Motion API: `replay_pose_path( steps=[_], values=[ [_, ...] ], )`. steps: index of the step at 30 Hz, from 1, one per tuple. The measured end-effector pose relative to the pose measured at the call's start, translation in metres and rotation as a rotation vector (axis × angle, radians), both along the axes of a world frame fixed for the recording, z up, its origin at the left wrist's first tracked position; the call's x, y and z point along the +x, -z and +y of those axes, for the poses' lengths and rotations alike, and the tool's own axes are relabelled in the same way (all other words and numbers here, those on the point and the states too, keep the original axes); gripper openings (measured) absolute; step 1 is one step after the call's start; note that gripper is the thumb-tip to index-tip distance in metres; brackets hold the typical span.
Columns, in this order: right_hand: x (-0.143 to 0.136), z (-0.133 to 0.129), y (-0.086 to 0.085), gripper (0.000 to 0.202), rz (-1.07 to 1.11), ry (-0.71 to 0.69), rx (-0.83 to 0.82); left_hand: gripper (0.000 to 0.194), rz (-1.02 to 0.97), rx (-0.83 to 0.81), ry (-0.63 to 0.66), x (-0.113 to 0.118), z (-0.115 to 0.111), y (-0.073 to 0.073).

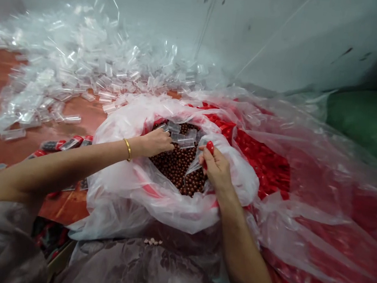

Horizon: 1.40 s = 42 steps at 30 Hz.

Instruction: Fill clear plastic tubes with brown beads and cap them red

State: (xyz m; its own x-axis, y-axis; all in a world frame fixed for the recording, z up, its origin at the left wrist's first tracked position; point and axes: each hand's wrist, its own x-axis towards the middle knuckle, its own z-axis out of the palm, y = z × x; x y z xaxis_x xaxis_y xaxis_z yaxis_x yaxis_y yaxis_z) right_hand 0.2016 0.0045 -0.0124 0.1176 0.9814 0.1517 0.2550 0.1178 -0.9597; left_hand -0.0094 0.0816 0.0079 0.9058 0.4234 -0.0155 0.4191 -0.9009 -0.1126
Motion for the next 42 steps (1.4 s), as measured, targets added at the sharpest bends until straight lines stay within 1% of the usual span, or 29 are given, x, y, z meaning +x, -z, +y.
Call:
replay_pose_path(
  steps=[3, 5, 7, 9, 10, 12, 14, 16, 17, 18, 19, 21, 22, 23, 25, 27, 28, 29, 33, 35, 37, 42],
  values=[
    [0.006, -0.001, 0.000, 0.048, 0.108, 0.037, -0.026, 0.020, 0.026, -0.119, -0.117, -0.001, -0.014, -0.011],
    [0.007, -0.001, -0.004, 0.048, 0.151, 0.062, -0.033, 0.017, 0.059, -0.216, -0.190, 0.002, -0.025, -0.015],
    [0.007, -0.001, -0.008, 0.049, 0.170, 0.074, -0.031, 0.006, 0.091, -0.291, -0.229, 0.011, -0.032, -0.011],
    [0.005, -0.002, -0.009, 0.050, 0.184, 0.080, -0.029, 0.010, 0.089, -0.356, -0.262, 0.026, -0.035, -0.002],
    [0.005, -0.003, -0.008, 0.050, 0.190, 0.083, -0.027, 0.011, 0.050, -0.401, -0.286, 0.034, -0.034, 0.003],
    [0.005, -0.003, -0.007, 0.048, 0.200, 0.087, -0.023, 0.012, -0.083, -0.500, -0.352, 0.049, -0.030, 0.015],
    [0.006, -0.003, -0.006, 0.046, 0.213, 0.088, -0.017, 0.011, -0.225, -0.567, -0.416, 0.059, -0.023, 0.024],
    [0.007, -0.003, -0.006, 0.043, 0.233, 0.083, -0.014, 0.016, -0.307, -0.588, -0.441, 0.061, -0.014, 0.030],
    [0.008, -0.003, -0.006, 0.042, 0.244, 0.079, -0.017, 0.019, -0.370, -0.627, -0.443, 0.060, -0.010, 0.032],
    [0.009, -0.002, -0.006, 0.040, 0.256, 0.075, -0.027, 0.022, -0.468, -0.713, -0.439, 0.058, -0.006, 0.032],
    [0.009, -0.001, -0.006, 0.039, 0.266, 0.075, -0.041, 0.022, -0.594, -0.834, -0.424, 0.055, -0.003, 0.032],
    [0.011, 0.000, -0.004, 0.036, 0.259, 0.094, -0.065, 0.023, -0.859, -1.133, -0.356, 0.047, -0.001, 0.028],
    [0.011, 0.000, -0.003, 0.034, 0.230, 0.112, -0.056, 0.025, -0.959, -1.271, -0.316, 0.042, -0.002, 0.025],
    [0.012, 0.000, -0.001, 0.033, 0.179, 0.135, -0.029, 0.027, -1.021, -1.373, -0.287, 0.037, -0.004, 0.022],
    [0.013, 0.000, 0.002, 0.029, 0.038, 0.179, 0.066, 0.032, -1.098, -1.490, -0.273, 0.027, -0.011, 0.016],
    [0.011, -0.002, 0.001, 0.026, -0.050, 0.203, 0.142, 0.037, -1.134, -1.527, -0.295, 0.017, -0.022, 0.011],
    [0.010, -0.003, -0.001, 0.025, -0.039, 0.206, 0.150, 0.039, -1.143, -1.535, -0.306, 0.012, -0.028, 0.010],
    [0.007, -0.004, -0.004, 0.025, 0.013, 0.205, 0.136, 0.041, -1.151, -1.544, -0.313, 0.007, -0.033, 0.010],
    [-0.008, -0.003, -0.021, 0.033, 0.365, 0.182, -0.011, 0.044, -1.196, -1.584, -0.330, -0.005, -0.051, 0.012],
    [-0.017, -0.001, -0.028, 0.039, 0.456, 0.159, -0.044, 0.047, -1.217, -1.603, -0.381, -0.007, -0.055, 0.013],
    [-0.024, 0.001, -0.031, 0.041, 0.460, 0.124, -0.043, 0.049, -1.221, -1.628, -0.429, -0.007, -0.055, 0.014],
    [-0.029, -0.001, -0.026, 0.036, 0.429, 0.018, -0.051, 0.047, -1.193, -1.657, -0.395, -0.005, -0.053, 0.015]
  ],
)
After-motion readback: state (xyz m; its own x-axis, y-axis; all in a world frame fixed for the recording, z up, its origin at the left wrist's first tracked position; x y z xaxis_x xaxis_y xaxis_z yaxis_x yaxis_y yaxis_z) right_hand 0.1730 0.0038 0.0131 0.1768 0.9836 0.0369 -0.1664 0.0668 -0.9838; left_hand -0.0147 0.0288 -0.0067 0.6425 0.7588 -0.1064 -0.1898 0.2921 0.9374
